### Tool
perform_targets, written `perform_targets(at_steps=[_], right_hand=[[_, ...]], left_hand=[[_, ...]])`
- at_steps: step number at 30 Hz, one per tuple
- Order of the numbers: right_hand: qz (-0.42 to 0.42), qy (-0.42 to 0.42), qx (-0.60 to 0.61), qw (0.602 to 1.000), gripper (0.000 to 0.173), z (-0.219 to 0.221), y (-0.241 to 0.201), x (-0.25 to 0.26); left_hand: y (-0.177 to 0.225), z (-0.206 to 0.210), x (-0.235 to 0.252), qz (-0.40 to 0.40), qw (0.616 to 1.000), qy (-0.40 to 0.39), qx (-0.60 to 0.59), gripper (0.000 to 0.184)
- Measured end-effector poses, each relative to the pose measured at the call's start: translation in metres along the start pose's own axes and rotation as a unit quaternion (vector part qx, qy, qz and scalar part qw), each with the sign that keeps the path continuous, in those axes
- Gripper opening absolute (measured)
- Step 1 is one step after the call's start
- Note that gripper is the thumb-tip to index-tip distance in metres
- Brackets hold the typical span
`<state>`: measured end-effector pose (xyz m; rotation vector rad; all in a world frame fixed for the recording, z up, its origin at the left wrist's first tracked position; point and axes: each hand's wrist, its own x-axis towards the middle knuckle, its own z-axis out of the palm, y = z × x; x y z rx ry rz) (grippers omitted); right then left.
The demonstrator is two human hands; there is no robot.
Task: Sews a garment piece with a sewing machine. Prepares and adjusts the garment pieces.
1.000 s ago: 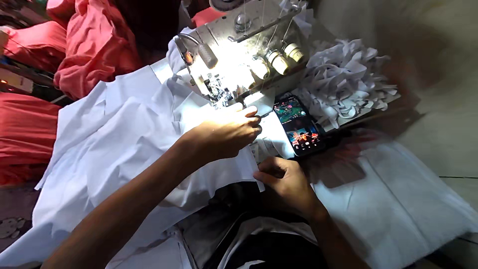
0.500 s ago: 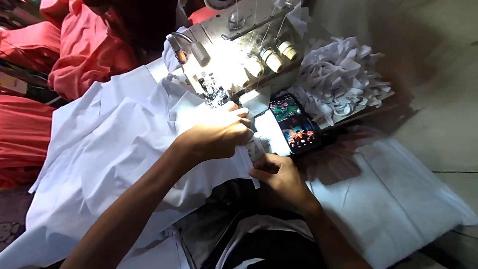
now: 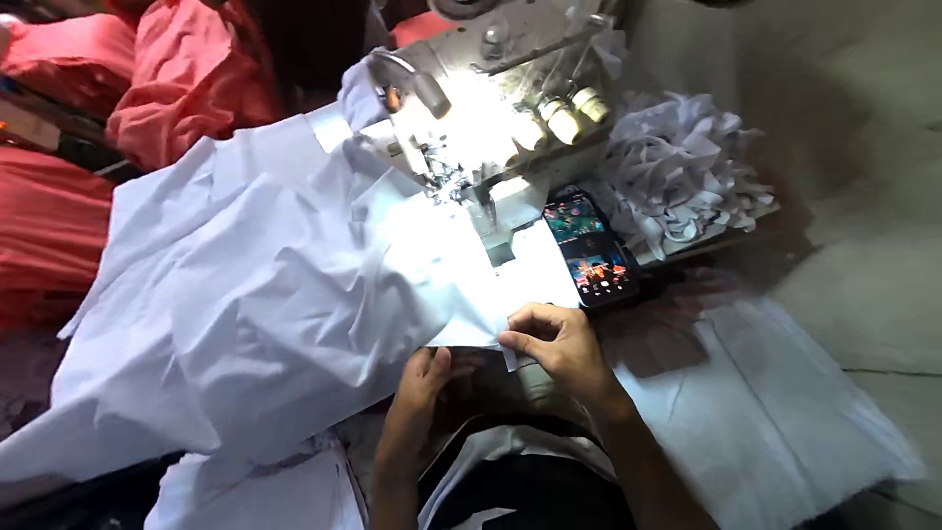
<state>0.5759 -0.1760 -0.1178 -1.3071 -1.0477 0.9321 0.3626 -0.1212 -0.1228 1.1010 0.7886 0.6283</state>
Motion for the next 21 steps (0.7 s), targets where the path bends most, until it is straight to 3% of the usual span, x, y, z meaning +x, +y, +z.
perform_targets(at_steps=[3,6,13,21], right_hand=[[-0.008,-0.004,0.004,1.0,0.006,0.005,-0.007,0.0],[-0.003,-0.004,0.013,1.0,0.005,0.005,-0.013,-0.001],[0.036,0.037,-0.076,0.996,0.007,0.007,0.003,0.0],[0.053,0.056,-0.093,0.993,0.011,0.01,0.003,-0.002]], left_hand=[[0.007,0.028,0.007,0.066,0.94,0.194,-0.272,0.02],[0.009,0.03,0.007,0.134,0.87,0.245,-0.406,0.014],[-0.007,0.021,0.004,0.134,0.861,0.322,-0.37,0.03],[-0.005,0.012,0.001,0.101,0.875,0.337,-0.334,0.034]])
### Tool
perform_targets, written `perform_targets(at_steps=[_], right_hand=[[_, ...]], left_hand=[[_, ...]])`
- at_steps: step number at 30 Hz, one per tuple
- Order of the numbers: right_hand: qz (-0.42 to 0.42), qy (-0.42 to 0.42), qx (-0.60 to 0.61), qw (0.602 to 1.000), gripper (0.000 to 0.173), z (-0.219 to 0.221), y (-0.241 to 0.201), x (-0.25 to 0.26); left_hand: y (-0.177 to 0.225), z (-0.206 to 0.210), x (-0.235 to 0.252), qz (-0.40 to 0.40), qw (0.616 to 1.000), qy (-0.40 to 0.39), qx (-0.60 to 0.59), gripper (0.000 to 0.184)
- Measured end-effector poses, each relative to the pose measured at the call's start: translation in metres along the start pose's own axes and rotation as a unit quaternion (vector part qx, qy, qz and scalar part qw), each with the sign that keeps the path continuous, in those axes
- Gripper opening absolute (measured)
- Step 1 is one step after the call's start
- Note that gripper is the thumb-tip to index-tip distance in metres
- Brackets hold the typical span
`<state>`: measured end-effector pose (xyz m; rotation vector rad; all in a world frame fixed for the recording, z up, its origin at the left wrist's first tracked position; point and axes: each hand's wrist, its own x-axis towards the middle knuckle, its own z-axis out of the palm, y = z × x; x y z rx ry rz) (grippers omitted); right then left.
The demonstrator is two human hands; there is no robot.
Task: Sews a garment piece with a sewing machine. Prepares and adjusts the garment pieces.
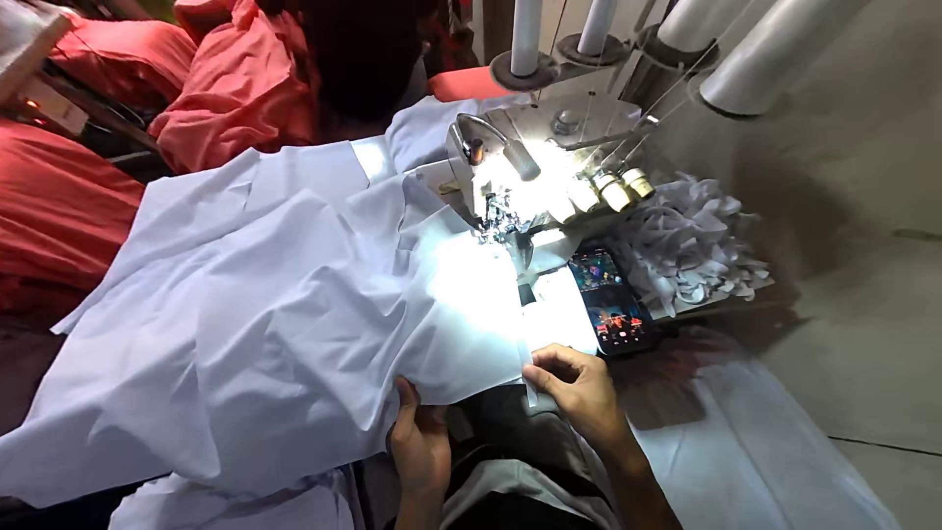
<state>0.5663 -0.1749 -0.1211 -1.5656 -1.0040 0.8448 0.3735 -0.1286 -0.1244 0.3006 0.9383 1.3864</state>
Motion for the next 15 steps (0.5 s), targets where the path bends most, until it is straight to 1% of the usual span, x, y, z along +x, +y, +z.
perform_targets(at_steps=[2,7,11,15], right_hand=[[0.004,-0.001,0.005,1.0,0.016,0.0001,-0.0005,-0.0002],[-0.001,-0.014,0.025,1.0,0.007,-0.0014,-0.0001,0.001],[-0.006,-0.02,0.018,1.0,0.008,-0.0026,0.0013,0.0019],[-0.002,-0.019,0.009,1.0,0.009,-0.0035,0.0022,0.0006]], left_hand=[[-0.0008,-0.0008,0.0001,-0.002,1.0,0.001,-0.008,0.034],[-0.0005,-0.0009,0.0005,-0.005,1.0,0.007,0.002,0.034],[-0.0008,-0.0025,0.0,-0.003,1.0,-0.007,-0.004,0.034],[-0.0008,-0.0029,-0.0008,-0.004,1.0,-0.002,0.003,0.034]])
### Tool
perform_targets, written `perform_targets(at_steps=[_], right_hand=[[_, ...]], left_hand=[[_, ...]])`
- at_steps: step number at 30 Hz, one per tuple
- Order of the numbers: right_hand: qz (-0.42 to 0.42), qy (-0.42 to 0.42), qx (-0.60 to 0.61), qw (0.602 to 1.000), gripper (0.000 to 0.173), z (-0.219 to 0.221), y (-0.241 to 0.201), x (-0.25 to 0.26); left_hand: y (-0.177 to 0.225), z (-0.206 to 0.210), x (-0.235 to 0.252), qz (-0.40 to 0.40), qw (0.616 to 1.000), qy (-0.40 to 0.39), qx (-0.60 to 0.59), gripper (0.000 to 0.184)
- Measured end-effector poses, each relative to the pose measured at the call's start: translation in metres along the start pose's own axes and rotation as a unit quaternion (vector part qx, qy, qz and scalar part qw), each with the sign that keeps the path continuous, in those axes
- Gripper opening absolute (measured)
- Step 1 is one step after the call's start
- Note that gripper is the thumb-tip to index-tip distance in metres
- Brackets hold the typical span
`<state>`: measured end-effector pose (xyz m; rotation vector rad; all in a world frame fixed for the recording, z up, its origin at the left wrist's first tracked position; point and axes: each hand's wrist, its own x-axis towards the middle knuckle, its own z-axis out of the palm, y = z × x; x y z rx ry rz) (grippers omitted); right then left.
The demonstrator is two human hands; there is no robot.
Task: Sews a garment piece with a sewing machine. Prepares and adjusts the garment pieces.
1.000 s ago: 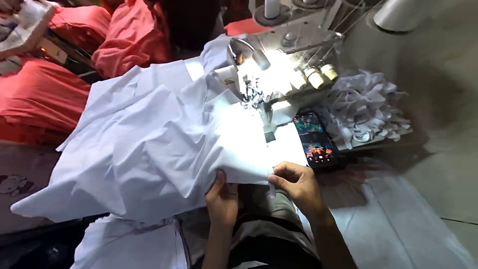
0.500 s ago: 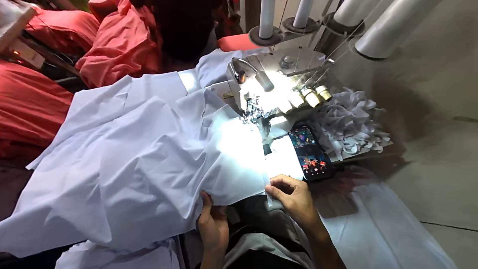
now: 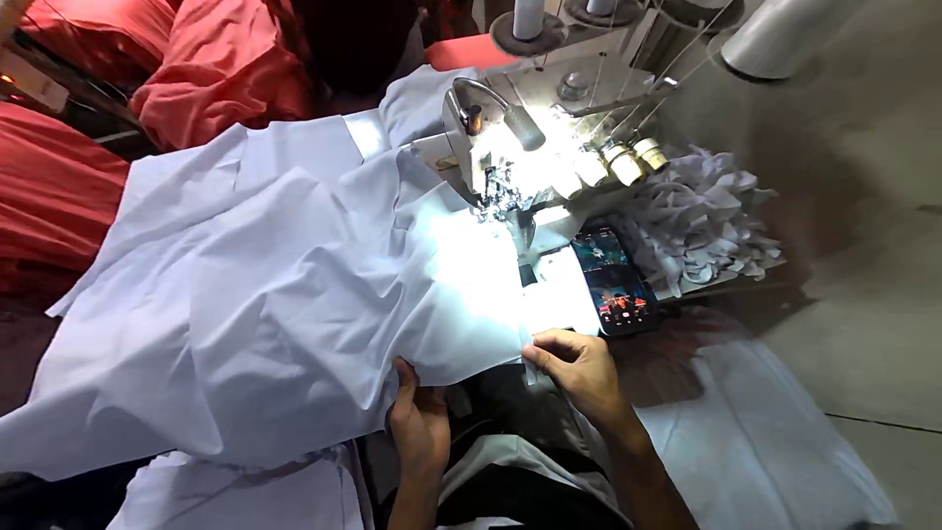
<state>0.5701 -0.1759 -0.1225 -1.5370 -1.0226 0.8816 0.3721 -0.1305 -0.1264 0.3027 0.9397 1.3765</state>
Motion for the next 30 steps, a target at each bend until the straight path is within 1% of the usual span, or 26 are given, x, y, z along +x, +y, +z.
perform_targets(at_steps=[6,12,16,20,22,23,25,26,27,28,30], right_hand=[[-0.002,-0.001,0.013,1.0,0.009,-0.001,0.001,0.0],[-0.014,0.005,0.019,1.0,0.009,-0.001,-0.003,0.007],[-0.027,0.018,0.004,0.999,0.009,0.004,-0.014,0.031],[-0.08,-0.001,0.013,0.997,0.01,0.007,-0.021,0.067],[-0.102,0.006,0.019,0.995,0.009,0.009,-0.021,0.082],[-0.109,0.01,0.02,0.994,0.009,0.01,-0.022,0.087],[-0.118,0.007,0.019,0.993,0.009,0.009,-0.026,0.094],[-0.117,0.002,0.02,0.993,0.011,0.009,-0.027,0.095],[-0.116,-0.004,0.019,0.993,0.013,0.009,-0.027,0.096],[-0.117,-0.006,0.014,0.993,0.015,0.008,-0.028,0.097],[-0.118,-0.011,0.015,0.993,0.016,0.008,-0.028,0.099]], left_hand=[[-0.001,-0.002,0.001,-0.001,1.0,-0.02,-0.014,0.035],[0.003,0.001,0.003,0.006,0.998,-0.043,-0.037,0.029],[0.014,0.012,0.018,0.039,0.997,-0.065,-0.006,0.025],[0.028,0.028,0.04,0.068,0.994,-0.089,0.01,0.024],[0.035,0.034,0.046,0.049,0.99,-0.134,0.02,0.027],[0.037,0.034,0.049,0.032,0.985,-0.168,0.03,0.032],[0.041,0.028,0.057,0.007,0.966,-0.242,0.086,0.047],[0.043,0.024,0.062,0.002,0.95,-0.281,0.137,0.051],[0.047,0.018,0.068,-0.001,0.927,-0.323,0.191,0.05],[0.053,0.012,0.076,-0.008,0.893,-0.38,0.239,0.048],[0.072,0.01,0.091,-0.009,0.791,-0.53,0.306,0.051]])
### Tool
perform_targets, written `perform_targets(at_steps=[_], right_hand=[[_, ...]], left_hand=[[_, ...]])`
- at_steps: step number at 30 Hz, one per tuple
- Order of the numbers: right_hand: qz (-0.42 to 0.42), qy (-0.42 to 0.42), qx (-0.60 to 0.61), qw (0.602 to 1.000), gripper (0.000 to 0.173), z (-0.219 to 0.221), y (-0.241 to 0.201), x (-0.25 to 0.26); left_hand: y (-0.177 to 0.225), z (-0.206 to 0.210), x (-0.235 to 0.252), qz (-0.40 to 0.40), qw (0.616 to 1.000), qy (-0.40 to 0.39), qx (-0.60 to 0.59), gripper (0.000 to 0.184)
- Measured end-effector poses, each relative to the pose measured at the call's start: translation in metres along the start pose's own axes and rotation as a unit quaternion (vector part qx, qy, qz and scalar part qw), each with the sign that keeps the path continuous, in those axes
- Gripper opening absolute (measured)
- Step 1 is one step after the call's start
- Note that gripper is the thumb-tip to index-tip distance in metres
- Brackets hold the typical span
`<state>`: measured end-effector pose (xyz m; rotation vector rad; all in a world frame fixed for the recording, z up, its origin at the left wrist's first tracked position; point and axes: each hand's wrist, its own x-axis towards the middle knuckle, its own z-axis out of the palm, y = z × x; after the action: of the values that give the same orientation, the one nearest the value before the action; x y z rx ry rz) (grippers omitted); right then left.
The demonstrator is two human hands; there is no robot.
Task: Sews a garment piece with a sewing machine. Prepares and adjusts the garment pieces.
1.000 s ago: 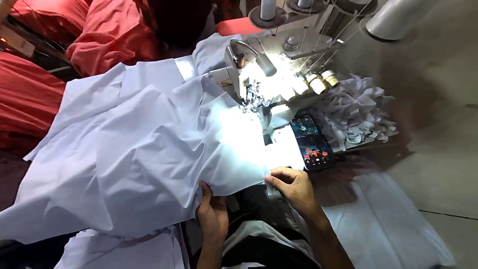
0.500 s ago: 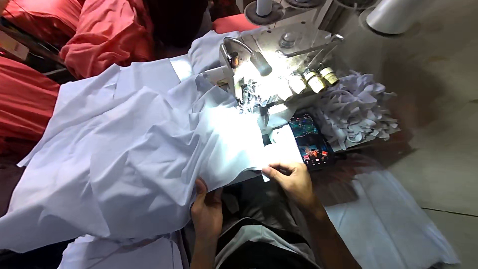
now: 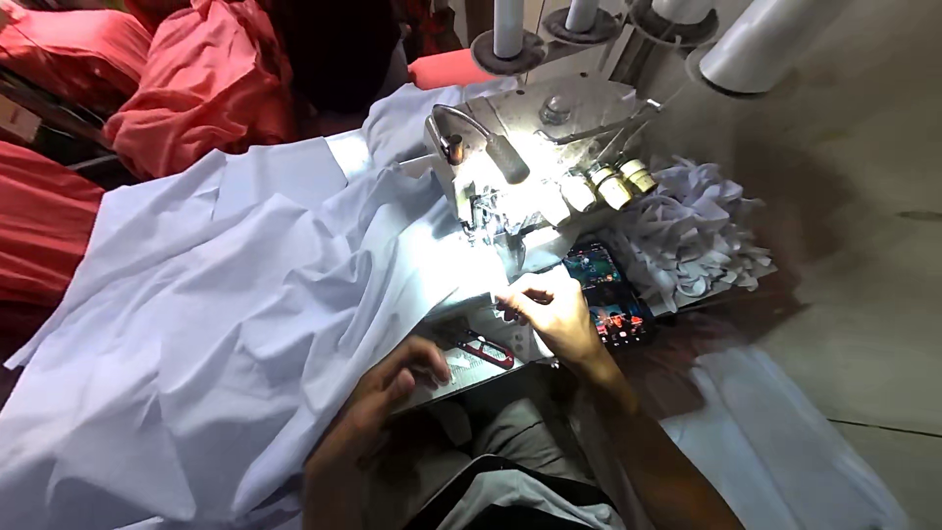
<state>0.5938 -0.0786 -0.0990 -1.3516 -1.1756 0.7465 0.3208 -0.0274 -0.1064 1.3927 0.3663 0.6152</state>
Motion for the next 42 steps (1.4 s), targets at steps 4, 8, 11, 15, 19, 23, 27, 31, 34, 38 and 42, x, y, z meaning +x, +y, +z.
perform_targets(at_steps=[4,8,11,15,19,23,27,31,34,38,42], right_hand=[[0.02,-0.005,0.038,0.999,0.021,0.001,-0.002,0.0],[0.031,-0.009,0.048,0.998,0.027,0.004,-0.006,-0.005],[0.036,-0.009,0.068,0.997,0.029,0.007,-0.004,-0.013],[0.05,0.001,0.084,0.995,0.03,0.007,0.002,-0.023],[0.05,0.004,0.077,0.996,0.031,0.005,0.009,-0.034],[0.045,0.014,0.032,0.998,0.027,0.0,0.007,-0.043],[0.034,0.014,-0.004,0.999,0.026,-0.003,0.006,-0.053],[0.015,0.008,-0.062,0.998,0.026,-0.004,0.01,-0.064],[-0.018,0.01,-0.135,0.991,0.024,0.0,0.013,-0.07],[-0.075,0.031,-0.297,0.951,0.03,0.014,0.013,-0.074],[-0.093,0.017,-0.393,0.915,0.044,0.031,0.01,-0.074]], left_hand=[[0.048,-0.015,0.019,0.148,0.987,-0.063,-0.029,0.037],[0.082,-0.036,0.081,0.127,0.916,0.216,0.314,0.026],[0.086,-0.059,0.132,-0.047,0.806,0.224,0.545,0.059],[0.094,-0.076,0.141,-0.059,0.732,0.303,0.607,0.031],[0.089,-0.096,0.14,-0.047,0.754,0.326,0.568,0.029],[0.079,-0.106,0.144,-0.023,0.772,0.308,0.556,0.028],[0.08,-0.111,0.141,-0.024,0.765,0.315,0.561,0.027],[0.083,-0.127,0.13,0.0,0.764,0.335,0.552,0.029],[0.085,-0.14,0.115,0.032,0.763,0.352,0.542,0.034],[0.087,-0.155,0.091,0.091,0.762,0.372,0.522,0.042],[0.09,-0.157,0.065,0.111,0.752,0.375,0.53,0.052]])
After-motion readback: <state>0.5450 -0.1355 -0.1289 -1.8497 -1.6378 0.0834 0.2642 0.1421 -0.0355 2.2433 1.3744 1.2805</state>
